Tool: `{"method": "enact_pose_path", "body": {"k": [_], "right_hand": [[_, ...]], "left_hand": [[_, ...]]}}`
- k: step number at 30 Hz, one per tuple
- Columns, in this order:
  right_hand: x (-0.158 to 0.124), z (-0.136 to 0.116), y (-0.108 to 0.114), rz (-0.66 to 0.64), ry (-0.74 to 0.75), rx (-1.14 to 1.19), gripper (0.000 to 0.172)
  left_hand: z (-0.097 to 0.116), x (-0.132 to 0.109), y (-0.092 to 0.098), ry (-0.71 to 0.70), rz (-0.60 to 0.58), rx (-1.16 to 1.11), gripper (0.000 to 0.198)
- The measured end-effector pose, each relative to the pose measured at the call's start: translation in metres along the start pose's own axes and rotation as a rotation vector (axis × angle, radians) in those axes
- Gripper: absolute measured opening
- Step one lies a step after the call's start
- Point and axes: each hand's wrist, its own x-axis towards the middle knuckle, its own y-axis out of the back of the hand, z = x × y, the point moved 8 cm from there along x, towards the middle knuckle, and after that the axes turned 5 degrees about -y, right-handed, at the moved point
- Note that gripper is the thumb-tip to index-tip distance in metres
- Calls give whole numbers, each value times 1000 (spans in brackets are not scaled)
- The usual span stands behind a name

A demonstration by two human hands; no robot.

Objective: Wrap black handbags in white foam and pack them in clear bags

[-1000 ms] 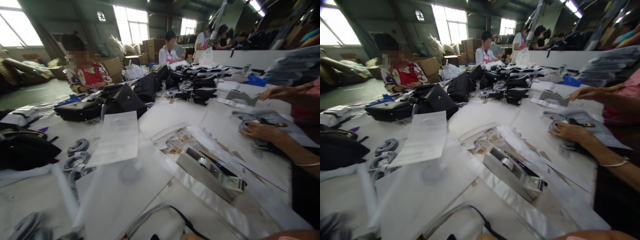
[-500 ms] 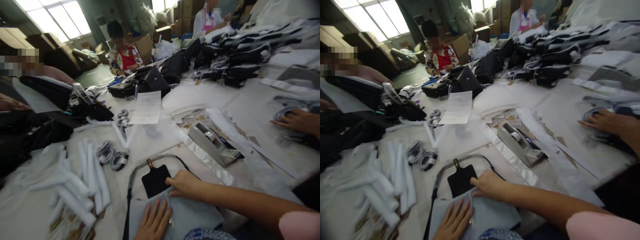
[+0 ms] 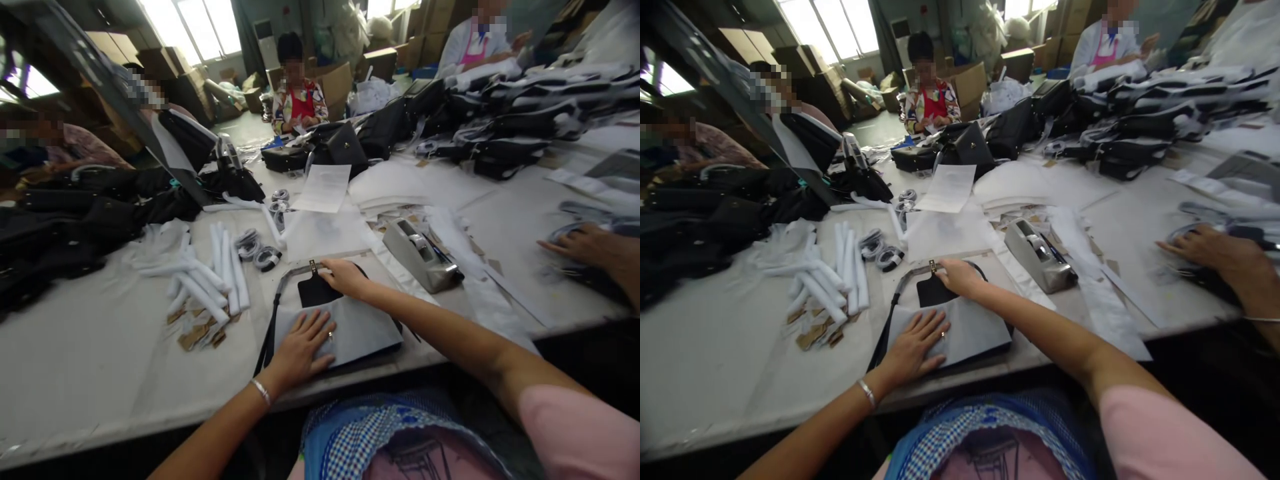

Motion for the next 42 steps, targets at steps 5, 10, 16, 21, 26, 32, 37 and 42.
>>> {"method": "enact_pose_path", "body": {"k": [5,10,16,21,26,32,37,42], "right_hand": [[23,-8,-15,-12,-40,147,36],[-32,-19,-3,18,156,285,38],[-120,-24,-22,-121,584,189,46],[-132,-12,-39,-103,632,72,43],[-133,-9,-41,-87,651,64,43],[-136,-7,-46,-99,636,10,46],[-136,-6,-52,-120,593,-67,48],[-139,-9,-52,-131,598,-133,49]], "left_hand": [[2,0,5,-5,40,-37,68],[2,-2,6,4,88,-49,67],[3,-4,10,-3,136,-97,56],[5,-4,14,-12,163,-110,49],[9,-11,16,4,249,-68,49],[13,-27,17,15,385,13,51],[28,-28,17,-175,403,24,51],[35,-29,18,-277,434,-19,52]]}}
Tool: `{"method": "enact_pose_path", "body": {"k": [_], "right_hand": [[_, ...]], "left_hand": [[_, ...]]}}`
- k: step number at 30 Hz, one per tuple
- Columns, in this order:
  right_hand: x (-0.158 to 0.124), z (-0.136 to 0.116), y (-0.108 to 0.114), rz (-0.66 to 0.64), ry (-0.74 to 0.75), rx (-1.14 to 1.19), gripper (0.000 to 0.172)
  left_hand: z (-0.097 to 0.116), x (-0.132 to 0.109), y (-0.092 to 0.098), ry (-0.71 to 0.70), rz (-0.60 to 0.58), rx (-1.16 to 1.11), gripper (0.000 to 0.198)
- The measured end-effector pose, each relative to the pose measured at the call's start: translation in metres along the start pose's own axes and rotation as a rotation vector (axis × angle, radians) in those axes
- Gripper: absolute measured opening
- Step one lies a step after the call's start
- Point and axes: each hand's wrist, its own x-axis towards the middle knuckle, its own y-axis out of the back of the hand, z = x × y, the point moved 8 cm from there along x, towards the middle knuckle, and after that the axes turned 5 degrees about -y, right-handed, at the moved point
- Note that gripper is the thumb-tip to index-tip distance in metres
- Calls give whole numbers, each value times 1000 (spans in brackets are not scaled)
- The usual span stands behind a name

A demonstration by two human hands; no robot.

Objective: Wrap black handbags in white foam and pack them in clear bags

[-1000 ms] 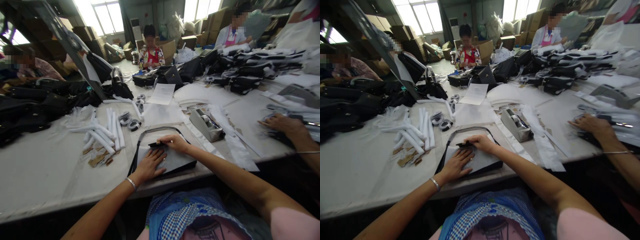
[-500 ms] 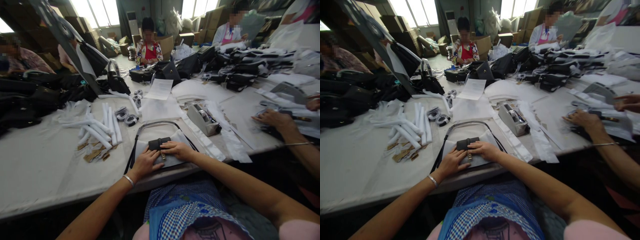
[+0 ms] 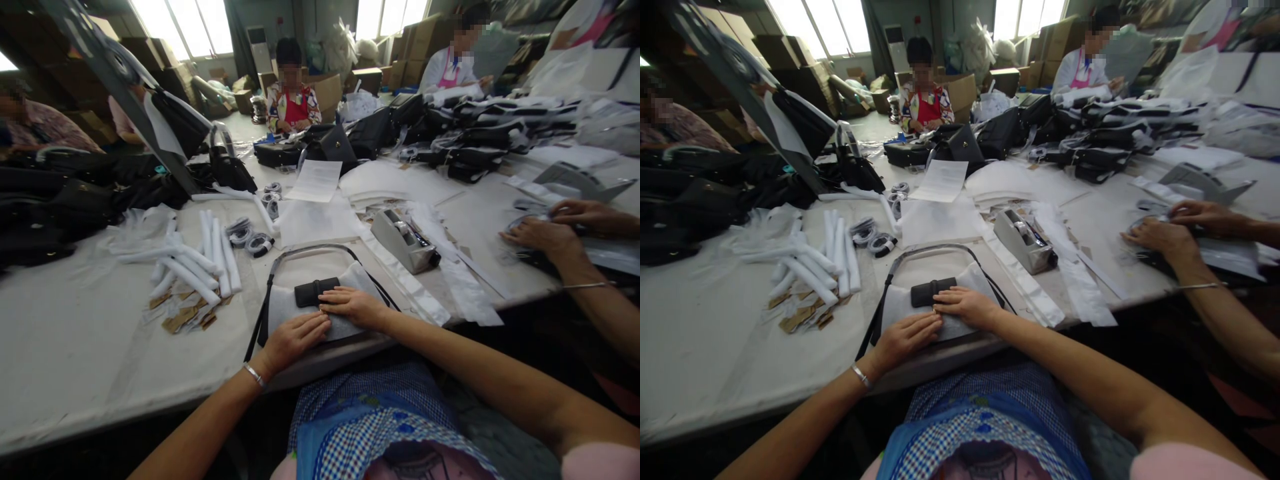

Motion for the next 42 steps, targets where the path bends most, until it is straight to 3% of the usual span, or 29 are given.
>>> {"method": "enact_pose_path", "body": {"k": [7,15,20,25,29,32,37,40,42], "right_hand": [[-1,-2,0,-23,-30,-13,53],[3,-7,1,-41,-28,-91,43],[6,-17,5,-38,15,-220,33],[25,-27,9,-139,146,-335,18],[41,-30,14,-214,164,-359,10],[43,-31,9,-183,86,-377,9],[32,-29,9,-50,-195,-325,15],[25,-48,23,-132,-209,-201,17],[18,-73,44,-125,-169,-21,26]], "left_hand": [[1,0,6,20,41,-39,39],[0,12,6,122,-37,-95,24],[12,9,2,199,-69,5,32],[16,-10,-8,136,42,157,44],[16,-13,-10,81,73,181,56],[18,-10,-7,94,91,203,59],[27,-6,-7,158,104,255,56],[30,-11,-15,228,90,295,53],[30,-17,-19,265,114,293,50]]}}
